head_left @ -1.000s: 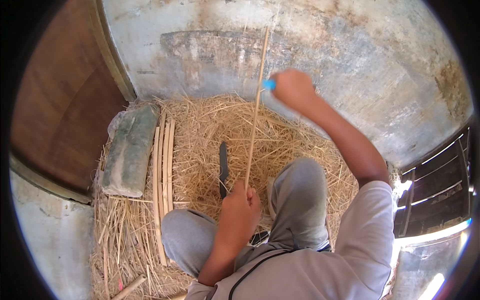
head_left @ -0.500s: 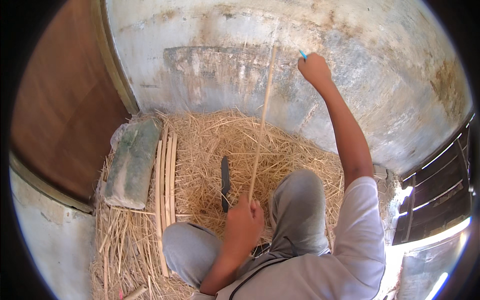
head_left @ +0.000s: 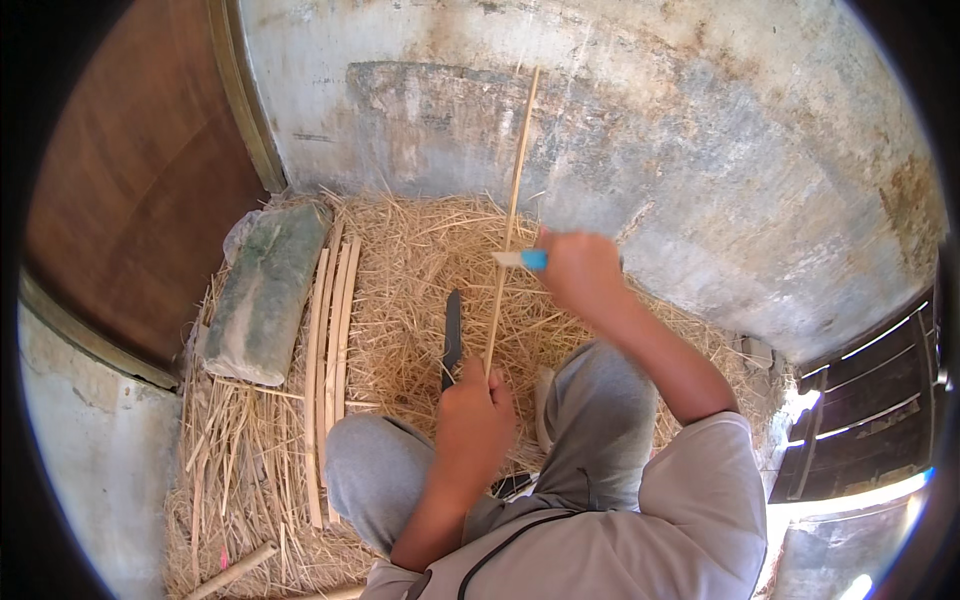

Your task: The person sits on a straw-covered floor and uses a knife to shave thin strips from a long wooden stick. They hold the stick with one hand and scrape the blade along its length to remove the outer layer, occasionally switching to a larger knife to split the wood.

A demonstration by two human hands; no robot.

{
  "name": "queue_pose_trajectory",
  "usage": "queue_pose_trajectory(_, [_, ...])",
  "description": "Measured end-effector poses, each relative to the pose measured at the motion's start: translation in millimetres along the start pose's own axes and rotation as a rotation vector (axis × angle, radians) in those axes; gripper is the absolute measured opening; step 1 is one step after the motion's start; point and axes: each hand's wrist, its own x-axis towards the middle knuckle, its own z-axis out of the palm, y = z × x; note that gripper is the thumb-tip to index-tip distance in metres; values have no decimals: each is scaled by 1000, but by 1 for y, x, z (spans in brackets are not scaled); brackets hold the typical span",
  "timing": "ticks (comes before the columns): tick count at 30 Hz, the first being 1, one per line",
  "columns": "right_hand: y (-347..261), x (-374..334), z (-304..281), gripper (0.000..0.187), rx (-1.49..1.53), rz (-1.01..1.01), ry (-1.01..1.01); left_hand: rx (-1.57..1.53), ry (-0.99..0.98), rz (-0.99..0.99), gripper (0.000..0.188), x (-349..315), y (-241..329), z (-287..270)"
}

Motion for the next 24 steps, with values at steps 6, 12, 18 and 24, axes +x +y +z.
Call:
queue_pose_trajectory(6, [-18,-3,7,22,-93,-68,-20,10,26,-41,19,2,-5,-2])
queue_pose_trajectory(12, [10,25,-5,21,-135,96,-32,51,-25,-37,19,-5,1,0])
queue_pose_trajectory(18, [-28,4,-13,18,-134,-147,-45,28,28,-54,19,-4,-5,-7])
queue_pose_trajectory(24, [48,74,-23,19,-225,275,-9,60,-35,-3,17,-12,-4,9])
